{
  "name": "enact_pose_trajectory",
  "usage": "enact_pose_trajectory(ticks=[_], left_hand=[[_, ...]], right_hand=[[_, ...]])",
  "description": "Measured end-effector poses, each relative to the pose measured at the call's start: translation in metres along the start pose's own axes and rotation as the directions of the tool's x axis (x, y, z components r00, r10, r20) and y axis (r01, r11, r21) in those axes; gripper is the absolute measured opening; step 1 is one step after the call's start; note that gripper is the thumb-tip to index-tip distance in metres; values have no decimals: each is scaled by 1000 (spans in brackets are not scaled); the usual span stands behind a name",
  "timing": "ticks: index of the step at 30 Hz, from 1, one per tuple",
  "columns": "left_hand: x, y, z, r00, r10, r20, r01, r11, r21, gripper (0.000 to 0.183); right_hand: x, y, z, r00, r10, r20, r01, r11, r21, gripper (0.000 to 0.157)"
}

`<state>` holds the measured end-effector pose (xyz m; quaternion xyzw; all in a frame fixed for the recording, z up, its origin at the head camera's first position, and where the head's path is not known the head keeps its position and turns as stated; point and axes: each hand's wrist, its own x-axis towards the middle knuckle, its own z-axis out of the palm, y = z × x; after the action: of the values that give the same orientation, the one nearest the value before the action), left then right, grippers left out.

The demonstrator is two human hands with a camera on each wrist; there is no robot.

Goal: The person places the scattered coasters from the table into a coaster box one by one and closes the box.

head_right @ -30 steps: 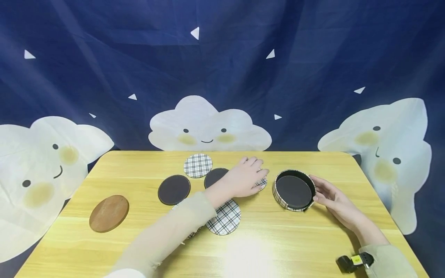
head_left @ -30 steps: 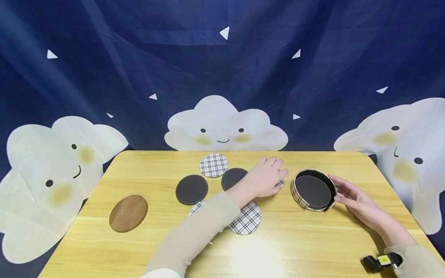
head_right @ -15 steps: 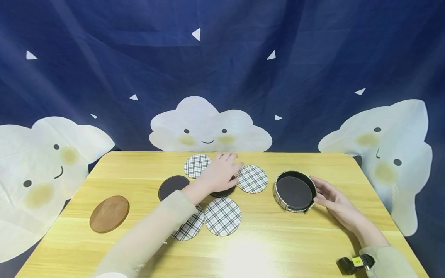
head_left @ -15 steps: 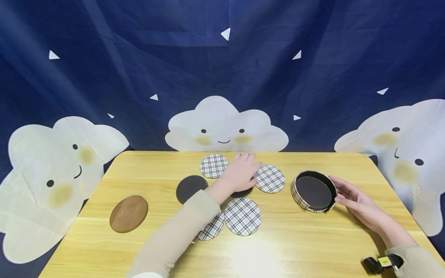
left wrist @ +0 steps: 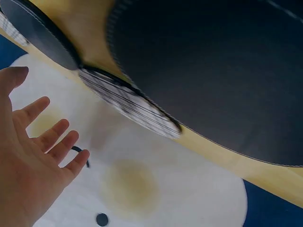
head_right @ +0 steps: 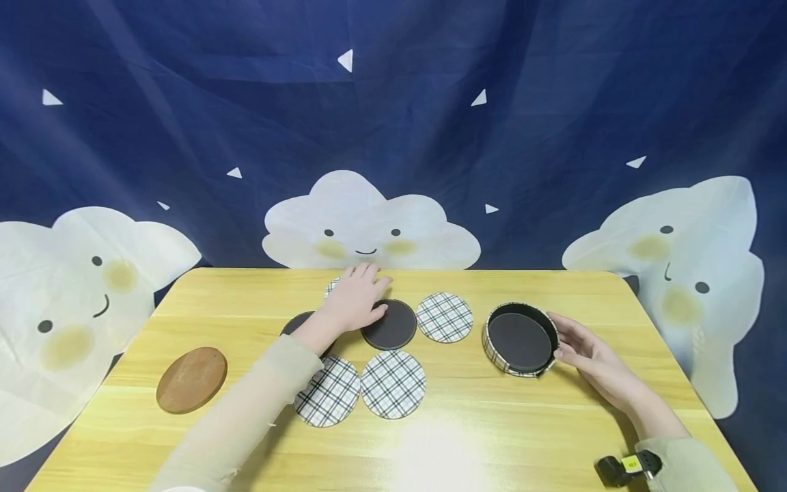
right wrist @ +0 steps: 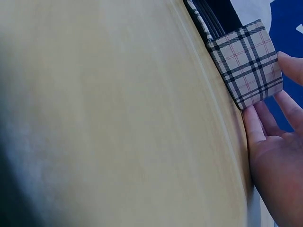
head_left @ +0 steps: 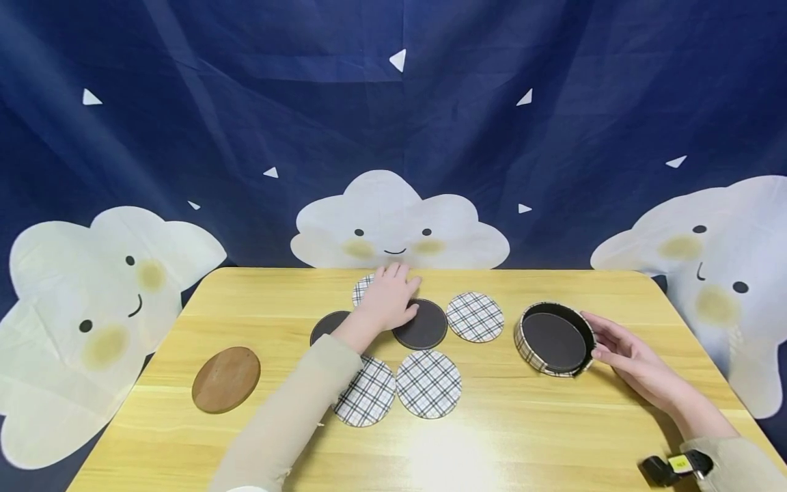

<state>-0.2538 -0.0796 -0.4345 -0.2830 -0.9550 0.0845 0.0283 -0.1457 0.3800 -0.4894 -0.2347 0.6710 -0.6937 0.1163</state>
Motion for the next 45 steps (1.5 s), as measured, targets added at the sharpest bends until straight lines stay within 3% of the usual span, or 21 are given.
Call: enact_pose_trajectory(ticks=[17,26,45], left_hand=[[-10,-42,17,993,-92,71,100,988,-122,63],[-10,-51,22,993,-70,96,83,986,-143,69],[-8,-56,28,986,-3,165,38,977,-212,76]], right_hand=[[0,-2,-1,1000,-10,1,10,1000,7,64],[2,2,-2,999,-40,13,40,999,22,69],[0,0,1,1000,0,-13,0,1000,7,64]])
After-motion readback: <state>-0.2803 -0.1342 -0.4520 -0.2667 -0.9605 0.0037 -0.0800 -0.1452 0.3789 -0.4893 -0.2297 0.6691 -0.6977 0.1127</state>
